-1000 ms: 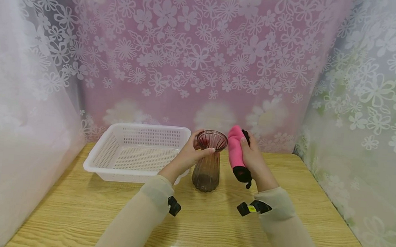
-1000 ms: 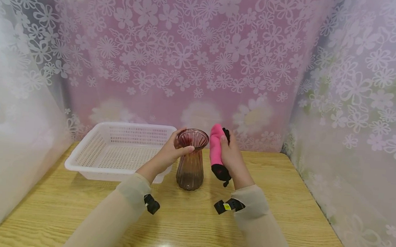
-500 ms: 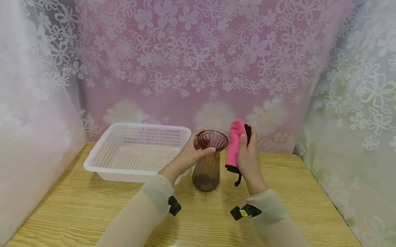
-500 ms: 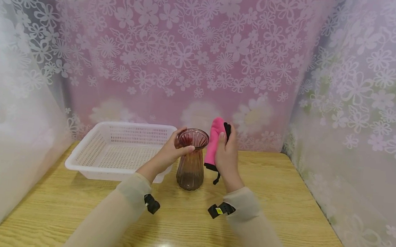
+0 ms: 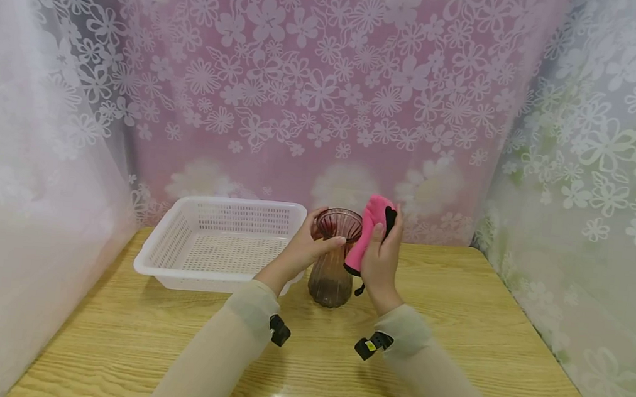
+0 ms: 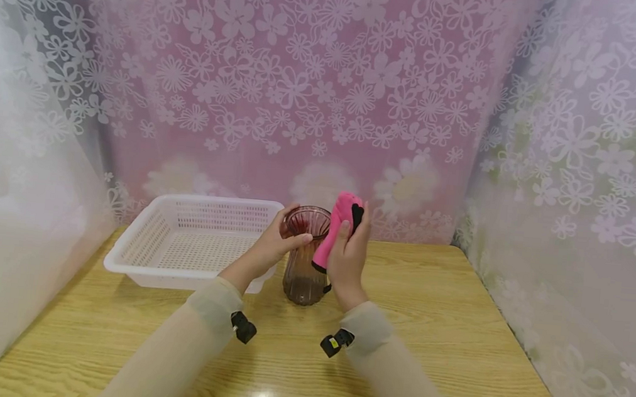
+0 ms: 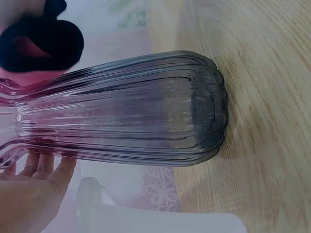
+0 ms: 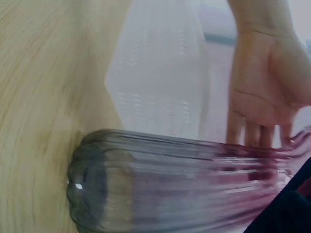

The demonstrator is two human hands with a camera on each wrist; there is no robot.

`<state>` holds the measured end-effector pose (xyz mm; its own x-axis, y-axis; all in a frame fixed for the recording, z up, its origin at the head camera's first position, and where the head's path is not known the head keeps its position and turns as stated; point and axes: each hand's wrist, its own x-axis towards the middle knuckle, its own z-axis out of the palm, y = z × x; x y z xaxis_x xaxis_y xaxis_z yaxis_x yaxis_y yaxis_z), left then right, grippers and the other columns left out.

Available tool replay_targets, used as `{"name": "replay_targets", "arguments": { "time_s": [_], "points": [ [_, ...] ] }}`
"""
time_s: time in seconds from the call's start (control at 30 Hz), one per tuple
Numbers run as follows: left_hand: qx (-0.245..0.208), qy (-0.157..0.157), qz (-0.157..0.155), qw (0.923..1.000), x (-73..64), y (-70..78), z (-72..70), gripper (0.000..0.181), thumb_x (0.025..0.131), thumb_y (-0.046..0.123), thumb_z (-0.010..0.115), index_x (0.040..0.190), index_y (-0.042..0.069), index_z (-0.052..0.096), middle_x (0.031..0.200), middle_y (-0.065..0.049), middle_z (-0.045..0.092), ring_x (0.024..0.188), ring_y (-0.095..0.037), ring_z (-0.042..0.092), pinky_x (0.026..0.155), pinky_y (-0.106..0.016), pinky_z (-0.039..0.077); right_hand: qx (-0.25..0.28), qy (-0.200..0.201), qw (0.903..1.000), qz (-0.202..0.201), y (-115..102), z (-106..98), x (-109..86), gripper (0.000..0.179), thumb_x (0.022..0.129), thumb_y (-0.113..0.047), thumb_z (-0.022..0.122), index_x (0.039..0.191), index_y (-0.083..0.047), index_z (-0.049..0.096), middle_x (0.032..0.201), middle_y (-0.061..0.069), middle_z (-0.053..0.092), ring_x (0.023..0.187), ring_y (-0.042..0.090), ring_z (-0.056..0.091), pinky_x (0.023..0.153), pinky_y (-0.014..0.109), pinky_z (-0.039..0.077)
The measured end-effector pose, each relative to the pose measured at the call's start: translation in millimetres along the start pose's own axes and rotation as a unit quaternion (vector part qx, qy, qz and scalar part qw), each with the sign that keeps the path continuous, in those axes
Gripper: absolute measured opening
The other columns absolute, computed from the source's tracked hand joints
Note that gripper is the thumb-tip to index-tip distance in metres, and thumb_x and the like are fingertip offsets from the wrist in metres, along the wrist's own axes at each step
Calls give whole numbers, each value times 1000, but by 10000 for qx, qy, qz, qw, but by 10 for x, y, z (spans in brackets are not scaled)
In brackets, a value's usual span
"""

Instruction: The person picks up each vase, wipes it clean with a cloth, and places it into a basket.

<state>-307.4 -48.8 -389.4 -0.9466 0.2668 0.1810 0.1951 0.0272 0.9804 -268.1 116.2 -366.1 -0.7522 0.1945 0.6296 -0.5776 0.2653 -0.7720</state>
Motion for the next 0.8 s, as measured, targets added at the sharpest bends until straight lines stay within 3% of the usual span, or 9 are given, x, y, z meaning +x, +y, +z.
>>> {"name": "replay_targets", "arguments": {
  "time_s": [0.13,0.4,0.6,0.8],
  "points": [
    [-54,-35,25,10000,-1,-6,13,87,89,32,77,157,29,23,147,-11,48,136,-26,46,104,-45,45,45,145,9999,37,32,73,-38,55,110,-11,30,158,2,8,156,27,23,138,37,35,113,52,28],
    [-44,-15,44,10000,-5,11,12,90,90,32,76,159,26,19,148,-11,48,136,-25,46,106,-45,44,282,313,9991,-61,507,185,16,57,110,-13,30,160,-8,4,156,21,28,133,33,42,109,50,33],
    [-70,-30,17,10000,0,6,7,86,90,32,75,158,31,21,148,-10,47,136,-24,46,106,-45,44,343,345,9988,48,598,201,-2,56,111,-23,30,161,-15,6,152,16,36,121,28,48,102,44,38],
    [-69,-48,37,10000,-13,4,12,88,91,31,75,159,29,20,150,-11,46,138,-25,44,107,-46,43,261,346,9989,172,637,222,-12,56,111,-29,27,161,-16,6,153,16,34,128,27,45,107,45,35]
  ]
}}
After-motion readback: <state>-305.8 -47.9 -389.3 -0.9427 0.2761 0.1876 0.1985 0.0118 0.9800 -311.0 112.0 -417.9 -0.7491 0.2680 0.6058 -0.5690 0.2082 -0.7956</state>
